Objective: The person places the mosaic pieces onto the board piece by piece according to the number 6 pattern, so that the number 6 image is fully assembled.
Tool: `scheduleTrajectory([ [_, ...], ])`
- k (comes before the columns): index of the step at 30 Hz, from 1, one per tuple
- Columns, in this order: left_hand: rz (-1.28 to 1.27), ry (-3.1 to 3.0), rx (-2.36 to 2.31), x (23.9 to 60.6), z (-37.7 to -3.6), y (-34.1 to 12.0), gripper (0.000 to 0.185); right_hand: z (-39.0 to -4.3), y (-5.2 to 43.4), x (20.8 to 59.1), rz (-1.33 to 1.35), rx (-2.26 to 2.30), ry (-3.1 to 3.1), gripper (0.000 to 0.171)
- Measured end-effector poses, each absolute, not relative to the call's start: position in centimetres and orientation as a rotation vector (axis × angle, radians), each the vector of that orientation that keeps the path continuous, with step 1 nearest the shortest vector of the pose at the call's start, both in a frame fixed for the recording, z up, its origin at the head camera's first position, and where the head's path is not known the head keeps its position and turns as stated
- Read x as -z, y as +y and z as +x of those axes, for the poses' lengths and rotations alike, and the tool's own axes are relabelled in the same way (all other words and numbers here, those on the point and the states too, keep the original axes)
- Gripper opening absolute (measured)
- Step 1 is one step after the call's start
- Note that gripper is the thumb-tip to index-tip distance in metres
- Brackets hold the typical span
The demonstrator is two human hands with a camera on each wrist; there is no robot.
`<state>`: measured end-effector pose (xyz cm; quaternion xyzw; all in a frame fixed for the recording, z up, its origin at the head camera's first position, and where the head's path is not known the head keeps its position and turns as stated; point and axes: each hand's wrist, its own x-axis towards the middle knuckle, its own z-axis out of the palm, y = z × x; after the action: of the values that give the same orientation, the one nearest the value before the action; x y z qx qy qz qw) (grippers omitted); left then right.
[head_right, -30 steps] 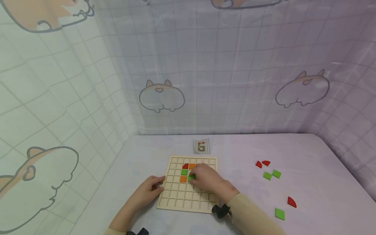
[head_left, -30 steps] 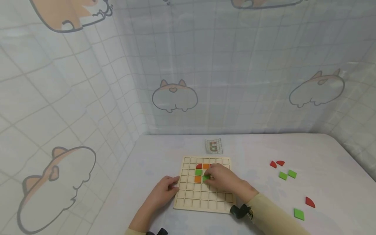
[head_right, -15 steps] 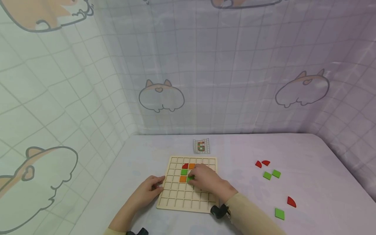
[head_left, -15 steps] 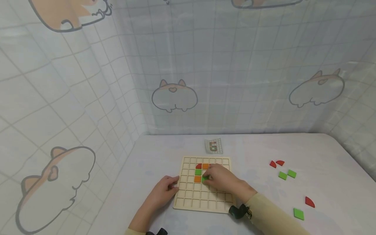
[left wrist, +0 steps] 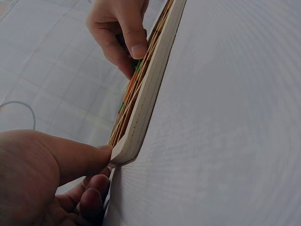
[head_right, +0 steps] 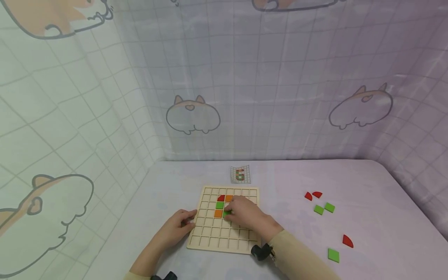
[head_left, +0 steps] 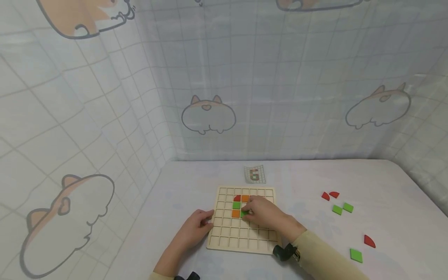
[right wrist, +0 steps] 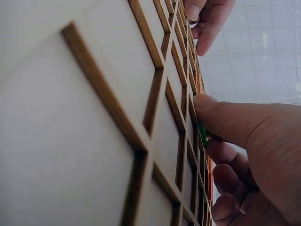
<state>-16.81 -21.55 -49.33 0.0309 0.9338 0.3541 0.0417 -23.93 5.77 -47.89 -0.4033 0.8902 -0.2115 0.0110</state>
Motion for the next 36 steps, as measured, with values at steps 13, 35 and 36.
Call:
scheduleTrajectory([
  [13, 0.071, 2.859, -1.067, 49.2, -16.7, -21.3, 0.047, -23.9, 6.9, 47.9, -1.284, 0.659, 2.828, 0.033],
  [35, 0.062, 2.866, -1.062, 49.3, -16.7, -21.3, 0.047, -23.2, 10.9, 46.7, -1.019, 0.739, 2.877, 0.033],
  [36, 0.066, 2.867, -1.063, 49.4, -16.7, -21.3, 0.047, -23.2, 11.1, 46.7, -0.997, 0.734, 2.883, 0.033],
])
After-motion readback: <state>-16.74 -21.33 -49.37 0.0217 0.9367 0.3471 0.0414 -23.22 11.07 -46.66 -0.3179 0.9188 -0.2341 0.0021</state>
